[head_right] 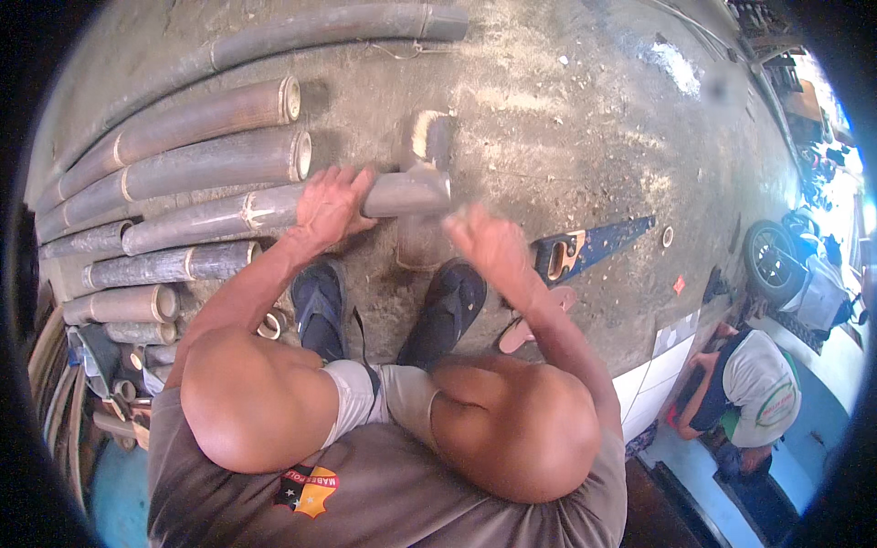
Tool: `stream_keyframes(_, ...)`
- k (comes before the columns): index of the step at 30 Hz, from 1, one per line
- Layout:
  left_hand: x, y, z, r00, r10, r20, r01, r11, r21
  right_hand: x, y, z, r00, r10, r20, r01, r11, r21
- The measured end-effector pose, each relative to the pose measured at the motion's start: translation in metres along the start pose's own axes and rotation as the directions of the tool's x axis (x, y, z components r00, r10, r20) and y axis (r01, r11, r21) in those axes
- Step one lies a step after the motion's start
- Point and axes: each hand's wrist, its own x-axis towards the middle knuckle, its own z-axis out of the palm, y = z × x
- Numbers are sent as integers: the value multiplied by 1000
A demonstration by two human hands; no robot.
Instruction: The person uses a knife to shave the outer surface of bamboo poles, rotating them to smooth the sides. The person handles several poles one at a time, placing finished pieces aside.
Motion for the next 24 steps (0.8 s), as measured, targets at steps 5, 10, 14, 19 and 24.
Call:
stream_keyframes(5,-14,1,17,997,7,-80,-4,999,37,5,-35,-29,994,43,96,-51,995,84)
stream_keyframes(10,-11,-1,15,993,36,-108,-24,994,108,4,-12,-18,985,89,148,-91,996,4)
stream_keyframes(14,2,1,-1,999,-15,29,15,1000,-5,0,38,9,987,133,85,-140,987,77)
stream_keyframes(19,34,-22,-19,932,-13,363,98,972,-215,7,1,-3,994,103,28,-100,992,-79)
stream_keyframes(24,25,-23,-10,960,-37,279,91,979,-184,-2,-47,-45,868,-441,-228,453,892,-1)
